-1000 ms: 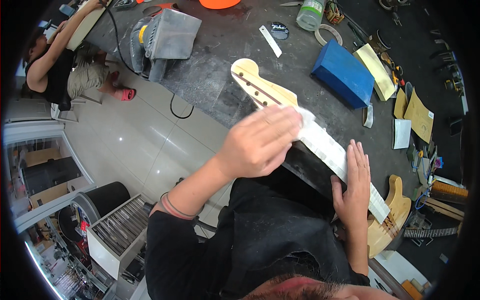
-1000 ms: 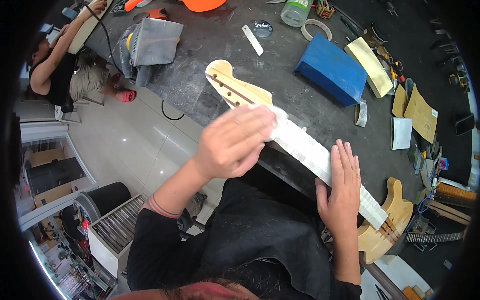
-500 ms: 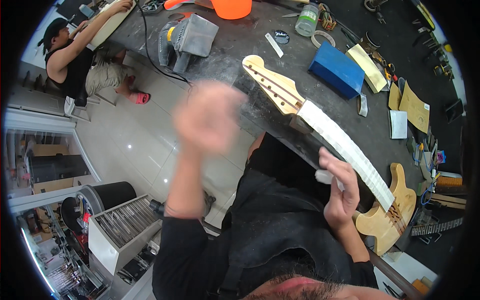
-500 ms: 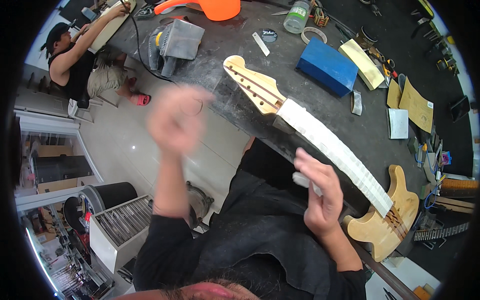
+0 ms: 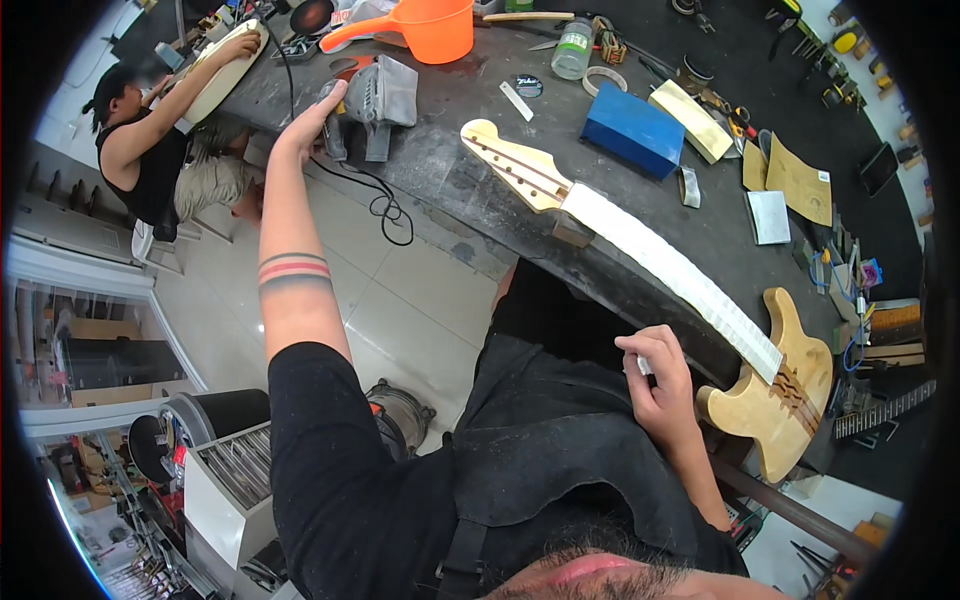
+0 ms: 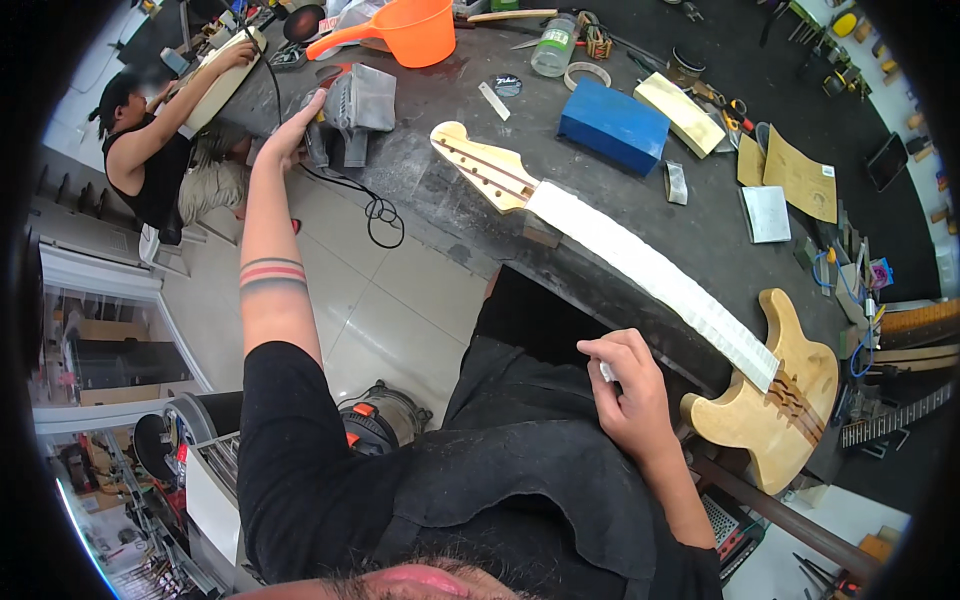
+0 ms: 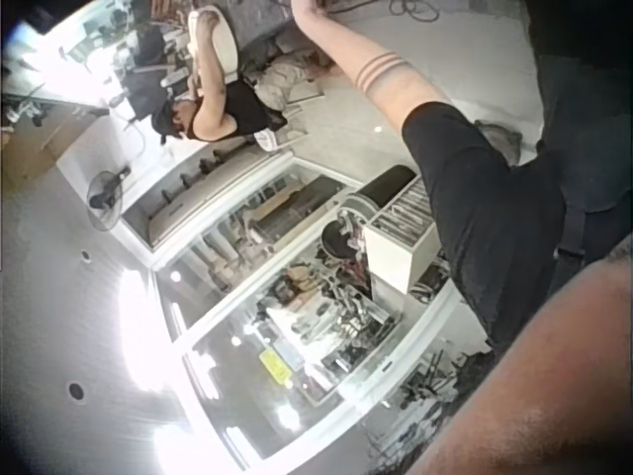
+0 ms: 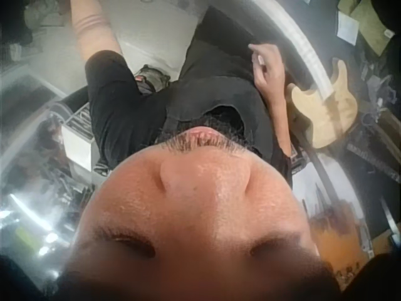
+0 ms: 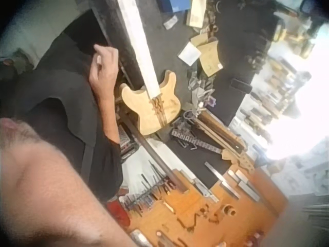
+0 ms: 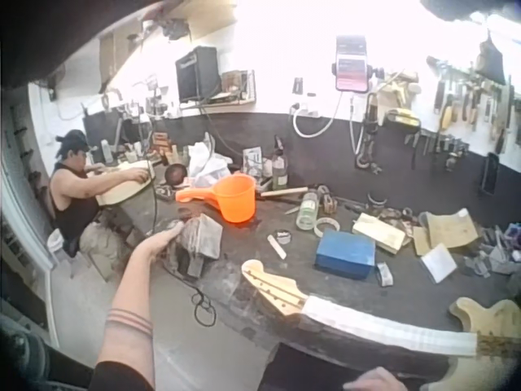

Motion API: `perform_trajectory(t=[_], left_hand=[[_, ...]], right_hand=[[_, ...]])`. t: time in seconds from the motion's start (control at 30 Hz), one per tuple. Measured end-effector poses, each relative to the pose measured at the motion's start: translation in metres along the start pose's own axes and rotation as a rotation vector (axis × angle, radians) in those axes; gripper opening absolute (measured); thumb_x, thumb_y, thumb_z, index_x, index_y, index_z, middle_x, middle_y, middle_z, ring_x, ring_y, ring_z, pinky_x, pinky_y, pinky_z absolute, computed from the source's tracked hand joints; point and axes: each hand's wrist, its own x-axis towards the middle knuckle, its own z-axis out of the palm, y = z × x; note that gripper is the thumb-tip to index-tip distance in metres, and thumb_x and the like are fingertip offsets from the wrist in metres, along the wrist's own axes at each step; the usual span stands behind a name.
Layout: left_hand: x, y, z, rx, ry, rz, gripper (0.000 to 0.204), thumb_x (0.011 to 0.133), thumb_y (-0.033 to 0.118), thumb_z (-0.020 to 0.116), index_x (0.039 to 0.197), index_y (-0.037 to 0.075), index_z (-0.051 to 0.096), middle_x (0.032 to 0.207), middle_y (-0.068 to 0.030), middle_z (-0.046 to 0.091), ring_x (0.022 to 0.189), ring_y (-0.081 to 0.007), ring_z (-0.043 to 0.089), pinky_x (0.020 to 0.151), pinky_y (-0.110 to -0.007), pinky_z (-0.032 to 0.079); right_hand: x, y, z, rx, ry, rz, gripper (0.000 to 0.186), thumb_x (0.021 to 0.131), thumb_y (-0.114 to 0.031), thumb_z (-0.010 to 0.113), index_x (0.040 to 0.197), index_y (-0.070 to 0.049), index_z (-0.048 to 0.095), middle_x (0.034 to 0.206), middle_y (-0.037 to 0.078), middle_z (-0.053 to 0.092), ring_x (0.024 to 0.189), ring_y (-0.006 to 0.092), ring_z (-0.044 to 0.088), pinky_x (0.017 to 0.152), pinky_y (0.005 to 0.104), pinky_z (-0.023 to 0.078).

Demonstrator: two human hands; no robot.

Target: The person sands the headstock of a guitar neck with a power sander, wipes it with a cloth, applies adhesive from a bottle, and smooths the wood surface by hand.

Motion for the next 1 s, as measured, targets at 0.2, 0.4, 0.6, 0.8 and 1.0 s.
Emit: perform_trajectory(t=[0.2, 0.4, 0.6, 0.8, 1.0], left_hand=[[0.001, -0.028, 0.015, -0.371, 0.082, 0.235, 0.068, 0.092, 0.072, 0.075, 0.123, 0.011, 0.076, 0.098, -0.0045, 0.077, 0.079, -0.0175, 0.072, 0.068, -0.034, 0.057], [-0.048, -0.009, 0.030, -0.506, 0.196, 0.240, 0.045, 0.098, 0.058, 0.072, 0.108, 0.014, 0.074, 0.080, 0.0008, 0.069, 0.061, -0.0131, 0.062, 0.056, -0.031, 0.051], [-0.088, 0.020, 0.049, -0.444, 0.422, 0.541, 0.034, 0.095, 0.033, 0.081, 0.118, 0.009, 0.073, 0.095, 0.0003, 0.071, 0.073, -0.0114, 0.066, 0.060, -0.030, 0.052], [-0.128, 0.068, 0.007, -0.649, 0.321, 0.501, 0.032, 0.101, 0.037, 0.080, 0.118, 0.011, 0.070, 0.096, -0.0002, 0.072, 0.070, -0.0139, 0.065, 0.056, -0.030, 0.048], [-0.165, 0.104, 0.014, 0.373, 0.393, 0.924, 0.064, 0.088, 0.023, 0.087, 0.145, 0.002, 0.066, 0.126, -0.0076, 0.072, 0.114, -0.0180, 0.069, 0.105, -0.031, 0.053]], right_hand=[[0.016, -0.015, -0.014, -0.065, -0.100, -0.068, 0.028, 0.092, 0.011, 0.071, 0.116, -0.004, 0.074, 0.103, 0.014, 0.064, 0.090, 0.0311, 0.067, 0.078, 0.0391, 0.055], [0.086, -0.006, -0.044, -0.421, -0.091, -0.177, 0.025, 0.090, -0.005, 0.077, 0.115, -0.004, 0.071, 0.109, 0.016, 0.059, 0.108, 0.0364, 0.062, 0.094, 0.0459, 0.051], [0.127, 0.040, -0.050, -0.557, -0.190, -0.067, 0.059, 0.090, -0.031, 0.085, 0.138, -0.007, 0.062, 0.122, 0.016, 0.057, 0.122, 0.0364, 0.058, 0.107, 0.0477, 0.049], [0.136, 0.059, -0.052, -0.463, -0.401, 0.034, 0.065, 0.085, -0.030, 0.088, 0.139, -0.004, 0.062, 0.122, 0.016, 0.056, 0.115, 0.0378, 0.064, 0.099, 0.0481, 0.055], [0.141, 0.066, -0.049, -0.355, -0.429, 0.060, 0.063, 0.083, -0.022, 0.088, 0.138, -0.004, 0.062, 0.120, 0.017, 0.056, 0.111, 0.0384, 0.066, 0.093, 0.0478, 0.057]])
